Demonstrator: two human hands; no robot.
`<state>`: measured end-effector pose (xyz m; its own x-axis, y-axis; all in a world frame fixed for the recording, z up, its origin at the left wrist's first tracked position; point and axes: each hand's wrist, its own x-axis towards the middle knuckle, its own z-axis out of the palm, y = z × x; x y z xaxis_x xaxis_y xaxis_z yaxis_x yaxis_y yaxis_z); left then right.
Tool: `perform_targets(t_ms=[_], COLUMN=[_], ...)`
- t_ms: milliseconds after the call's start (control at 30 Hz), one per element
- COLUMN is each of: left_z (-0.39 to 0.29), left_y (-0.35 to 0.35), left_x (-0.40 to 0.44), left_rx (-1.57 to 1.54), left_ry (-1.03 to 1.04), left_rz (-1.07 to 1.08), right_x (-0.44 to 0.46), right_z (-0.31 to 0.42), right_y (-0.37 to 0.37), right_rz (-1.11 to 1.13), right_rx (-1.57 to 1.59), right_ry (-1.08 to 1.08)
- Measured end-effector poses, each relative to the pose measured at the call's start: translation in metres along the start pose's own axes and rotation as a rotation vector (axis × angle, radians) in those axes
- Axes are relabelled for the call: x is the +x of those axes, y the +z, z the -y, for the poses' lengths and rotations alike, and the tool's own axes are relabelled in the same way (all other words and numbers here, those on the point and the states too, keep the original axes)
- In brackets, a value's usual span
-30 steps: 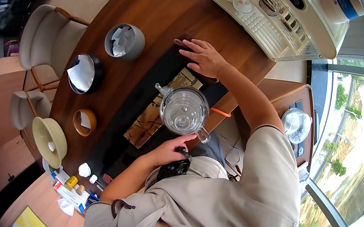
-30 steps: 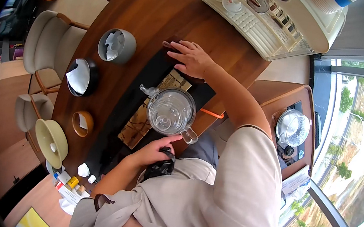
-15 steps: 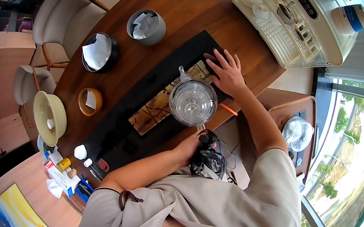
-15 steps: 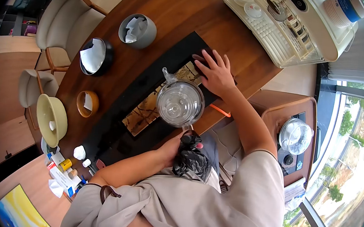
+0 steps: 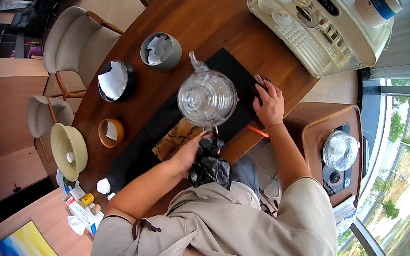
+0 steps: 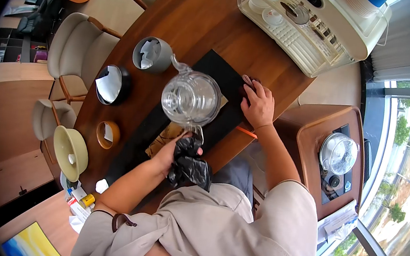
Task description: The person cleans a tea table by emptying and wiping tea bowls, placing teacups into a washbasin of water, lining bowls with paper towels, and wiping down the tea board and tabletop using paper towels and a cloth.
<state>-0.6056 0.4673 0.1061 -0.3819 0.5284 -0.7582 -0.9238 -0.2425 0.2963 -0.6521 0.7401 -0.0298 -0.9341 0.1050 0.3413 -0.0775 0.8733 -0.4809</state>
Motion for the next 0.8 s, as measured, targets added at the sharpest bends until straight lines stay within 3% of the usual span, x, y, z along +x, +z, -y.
perform_targets(t_ms=[167,233,267,300,367,667,800], left_z=[-0.087,-0.126,-0.146,-0.16,-0.187,-0.252,-0.256], left_y=[0.04,0.063,0.059,0.059,0.053,0.036,0.035], left_x=[0.037,0.047,0.061,0.074,0.112,0.218,0.232], left_rx=[0.068,0.119,0.037,0.171,0.156,0.108,0.053], left_ry=[0.096,0.125,0.096,0.159,0.201,0.255,0.263], left_rz=[0.007,-0.053,0.117,0.018,0.077,0.17,0.065], right_x=[0.023,0.031,0.032,0.032,0.027,0.031,0.034], right_z=[-0.048,-0.073,-0.079,-0.082,-0.082,-0.075,-0.077], right_y=[0.017,0.022,0.022,0.023,0.023,0.016,0.014], right_rz=[-0.242,-0.18,-0.128,-0.138,-0.099,-0.101,-0.093], right_rx=[0.015,-0.128,-0.214,-0.217,-0.217,-0.237,-0.265], right_ry=[0.213,0.231,0.222,0.229,0.186,0.281,0.257])
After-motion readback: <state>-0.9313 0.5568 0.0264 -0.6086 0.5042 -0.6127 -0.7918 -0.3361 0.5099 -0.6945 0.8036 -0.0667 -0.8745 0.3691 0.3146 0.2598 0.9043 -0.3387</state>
